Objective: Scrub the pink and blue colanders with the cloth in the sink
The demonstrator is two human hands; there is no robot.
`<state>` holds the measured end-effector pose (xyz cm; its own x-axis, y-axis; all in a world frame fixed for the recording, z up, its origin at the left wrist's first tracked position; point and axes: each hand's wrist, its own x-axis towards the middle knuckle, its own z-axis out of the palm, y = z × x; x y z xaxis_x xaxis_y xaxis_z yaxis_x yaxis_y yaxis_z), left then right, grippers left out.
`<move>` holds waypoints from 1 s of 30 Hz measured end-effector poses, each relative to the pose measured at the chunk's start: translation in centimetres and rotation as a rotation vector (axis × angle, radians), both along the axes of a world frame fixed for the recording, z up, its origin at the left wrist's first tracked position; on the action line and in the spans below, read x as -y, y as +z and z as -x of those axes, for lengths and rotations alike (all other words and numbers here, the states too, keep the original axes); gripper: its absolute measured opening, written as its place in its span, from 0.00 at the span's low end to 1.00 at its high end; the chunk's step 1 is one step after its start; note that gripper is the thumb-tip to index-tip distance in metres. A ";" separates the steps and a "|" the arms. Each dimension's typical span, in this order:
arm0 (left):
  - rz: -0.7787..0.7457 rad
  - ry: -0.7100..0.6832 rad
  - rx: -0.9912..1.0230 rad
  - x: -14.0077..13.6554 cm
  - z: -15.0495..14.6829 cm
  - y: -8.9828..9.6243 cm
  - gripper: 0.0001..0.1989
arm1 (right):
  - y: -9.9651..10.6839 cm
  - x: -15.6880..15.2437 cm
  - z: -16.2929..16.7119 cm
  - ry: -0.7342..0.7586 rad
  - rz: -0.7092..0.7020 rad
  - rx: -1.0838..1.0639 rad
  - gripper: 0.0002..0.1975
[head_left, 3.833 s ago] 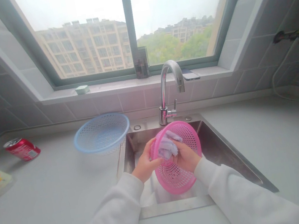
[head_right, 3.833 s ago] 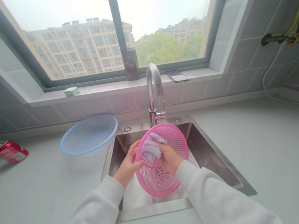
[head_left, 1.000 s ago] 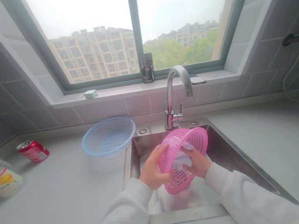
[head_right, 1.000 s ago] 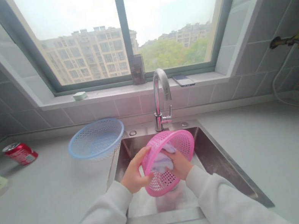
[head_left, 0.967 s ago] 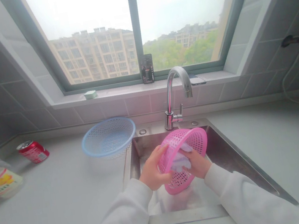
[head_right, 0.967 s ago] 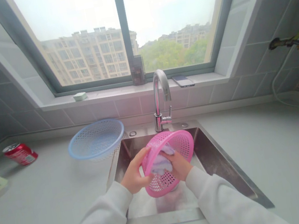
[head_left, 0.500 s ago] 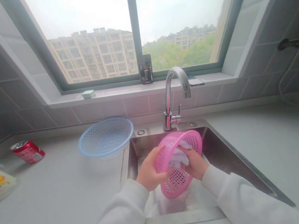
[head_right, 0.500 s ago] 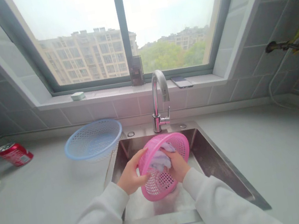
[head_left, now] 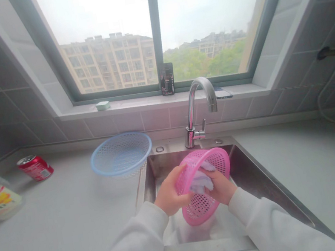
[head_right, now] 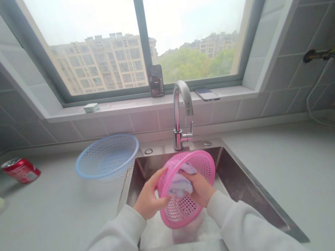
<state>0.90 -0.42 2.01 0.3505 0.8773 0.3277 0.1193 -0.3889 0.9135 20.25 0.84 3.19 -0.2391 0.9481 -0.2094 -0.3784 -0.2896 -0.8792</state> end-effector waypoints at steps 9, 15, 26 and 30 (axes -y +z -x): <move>-0.002 0.012 0.030 0.1 0.2 -0.4 0.44 | -0.3 0.5 0.1 0.320 -0.271 0.399 0.21; 0.010 0.002 0.011 0.1 0.1 -0.1 0.44 | -0.8 -0.4 -0.3 0.121 -0.167 0.126 0.20; -0.015 -0.012 0.022 0.0 0.4 -0.4 0.44 | -0.8 -0.4 -0.7 0.397 -0.481 0.583 0.18; 0.031 0.002 0.022 -0.2 0.3 -0.4 0.43 | -1.2 -0.7 -0.9 0.183 -0.452 0.520 0.21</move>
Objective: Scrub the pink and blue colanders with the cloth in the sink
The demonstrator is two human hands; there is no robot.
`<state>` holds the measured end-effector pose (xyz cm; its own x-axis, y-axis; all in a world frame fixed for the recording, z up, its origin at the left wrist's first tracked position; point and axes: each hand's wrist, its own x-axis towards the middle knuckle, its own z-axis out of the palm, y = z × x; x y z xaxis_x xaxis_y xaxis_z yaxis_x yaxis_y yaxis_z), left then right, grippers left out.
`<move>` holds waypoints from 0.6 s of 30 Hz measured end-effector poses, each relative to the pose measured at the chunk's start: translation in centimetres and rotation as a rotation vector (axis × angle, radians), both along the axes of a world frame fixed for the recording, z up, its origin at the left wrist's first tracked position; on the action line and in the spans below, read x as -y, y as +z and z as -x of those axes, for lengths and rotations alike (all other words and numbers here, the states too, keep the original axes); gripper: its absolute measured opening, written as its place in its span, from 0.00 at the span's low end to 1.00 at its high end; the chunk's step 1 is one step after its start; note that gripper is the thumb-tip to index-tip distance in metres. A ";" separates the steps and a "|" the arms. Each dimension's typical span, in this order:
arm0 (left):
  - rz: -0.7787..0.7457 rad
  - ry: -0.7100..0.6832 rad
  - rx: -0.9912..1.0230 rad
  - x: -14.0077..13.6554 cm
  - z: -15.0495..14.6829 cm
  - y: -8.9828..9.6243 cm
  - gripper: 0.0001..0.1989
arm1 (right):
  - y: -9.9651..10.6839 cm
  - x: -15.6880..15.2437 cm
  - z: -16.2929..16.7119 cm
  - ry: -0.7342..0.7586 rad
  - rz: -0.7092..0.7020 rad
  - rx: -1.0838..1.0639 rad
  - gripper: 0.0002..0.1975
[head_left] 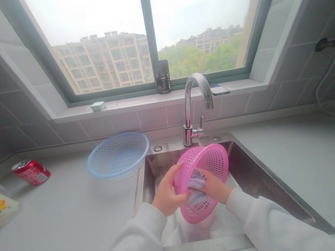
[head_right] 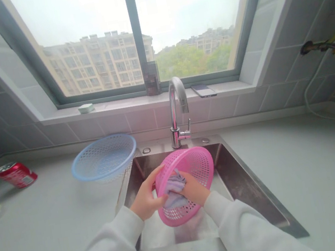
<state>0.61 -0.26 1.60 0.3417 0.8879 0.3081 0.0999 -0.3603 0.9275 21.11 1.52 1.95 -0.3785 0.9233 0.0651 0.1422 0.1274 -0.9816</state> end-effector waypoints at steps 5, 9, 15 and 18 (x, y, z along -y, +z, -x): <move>0.061 -0.012 -0.009 -0.1 0.0 -0.4 0.46 | 0.1 -0.2 -0.3 -0.276 0.049 -0.202 0.25; 0.066 -0.020 0.004 -0.2 0.1 -0.6 0.45 | -0.4 -0.3 -0.3 -0.261 0.100 -0.173 0.28; 0.036 -0.020 0.027 -0.1 0.2 -0.5 0.46 | -0.4 0.1 -0.2 -0.155 0.077 -0.193 0.24; 0.024 -0.002 0.046 0.0 0.1 -0.4 0.45 | 0.4 0.4 0.1 0.027 0.061 -0.038 0.23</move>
